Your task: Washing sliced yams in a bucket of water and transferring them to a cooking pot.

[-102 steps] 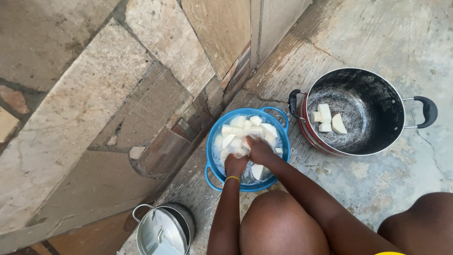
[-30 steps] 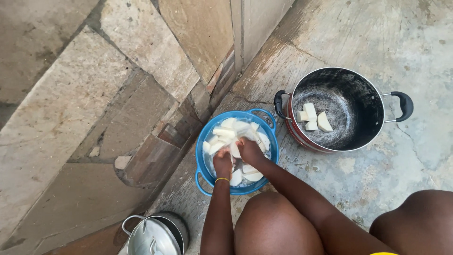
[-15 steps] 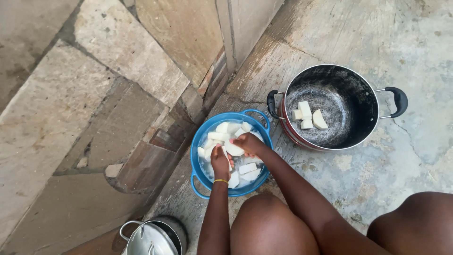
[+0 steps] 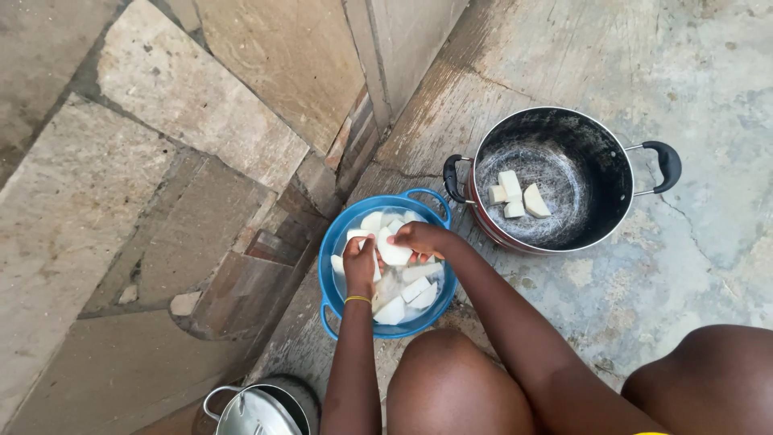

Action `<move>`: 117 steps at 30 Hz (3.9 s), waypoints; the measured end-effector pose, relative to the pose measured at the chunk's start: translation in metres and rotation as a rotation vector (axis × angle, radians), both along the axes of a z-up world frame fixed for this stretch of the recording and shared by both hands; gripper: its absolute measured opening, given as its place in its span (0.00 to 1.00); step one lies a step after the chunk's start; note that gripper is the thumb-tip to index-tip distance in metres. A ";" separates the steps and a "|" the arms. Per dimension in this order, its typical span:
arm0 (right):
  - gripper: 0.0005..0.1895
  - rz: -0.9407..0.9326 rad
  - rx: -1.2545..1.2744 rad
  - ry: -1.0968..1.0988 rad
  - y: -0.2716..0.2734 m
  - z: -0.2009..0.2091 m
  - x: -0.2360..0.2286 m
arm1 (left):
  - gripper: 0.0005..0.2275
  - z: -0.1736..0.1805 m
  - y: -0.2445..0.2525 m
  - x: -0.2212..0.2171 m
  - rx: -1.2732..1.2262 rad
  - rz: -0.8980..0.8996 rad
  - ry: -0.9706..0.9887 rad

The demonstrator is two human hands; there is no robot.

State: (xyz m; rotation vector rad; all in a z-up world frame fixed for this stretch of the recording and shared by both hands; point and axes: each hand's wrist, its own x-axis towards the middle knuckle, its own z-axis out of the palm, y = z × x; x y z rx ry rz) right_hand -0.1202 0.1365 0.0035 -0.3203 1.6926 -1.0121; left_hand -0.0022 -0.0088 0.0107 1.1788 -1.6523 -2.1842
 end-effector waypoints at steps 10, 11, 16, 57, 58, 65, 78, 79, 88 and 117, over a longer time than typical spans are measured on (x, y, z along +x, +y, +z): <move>0.25 0.072 0.100 0.204 0.002 0.028 -0.018 | 0.06 0.014 -0.009 -0.028 -0.236 -0.252 -0.161; 0.24 0.048 0.102 0.214 0.002 0.029 -0.021 | 0.06 0.012 -0.010 -0.034 -0.288 -0.276 -0.147; 0.20 -0.090 -0.057 0.154 0.009 0.048 -0.042 | 0.04 -0.003 -0.015 -0.093 -0.806 -0.223 0.265; 0.16 -1.503 0.057 -0.057 0.306 -0.107 -0.141 | 0.07 -0.129 0.329 -0.269 0.527 0.092 0.155; 0.16 -1.451 0.071 -0.033 0.309 -0.114 -0.140 | 0.07 -0.122 0.330 -0.265 0.516 0.057 0.102; 0.15 -1.311 0.316 0.042 0.316 -0.129 -0.140 | 0.05 -0.136 0.338 -0.262 0.543 -0.057 0.026; 0.22 -1.276 0.359 0.407 0.303 -0.107 -0.142 | 0.04 -0.140 0.345 -0.265 0.518 -0.186 -0.125; 0.19 -1.132 0.448 0.327 0.295 -0.066 -0.138 | 0.04 -0.141 0.344 -0.264 0.511 -0.197 -0.124; 0.13 -1.148 0.657 1.307 0.234 -0.017 -0.140 | 0.06 -0.157 0.314 -0.275 0.154 -0.207 0.022; 0.07 -0.419 -0.258 0.199 -0.063 -0.027 -0.057 | 0.04 -0.053 -0.053 -0.074 -0.180 -0.435 0.046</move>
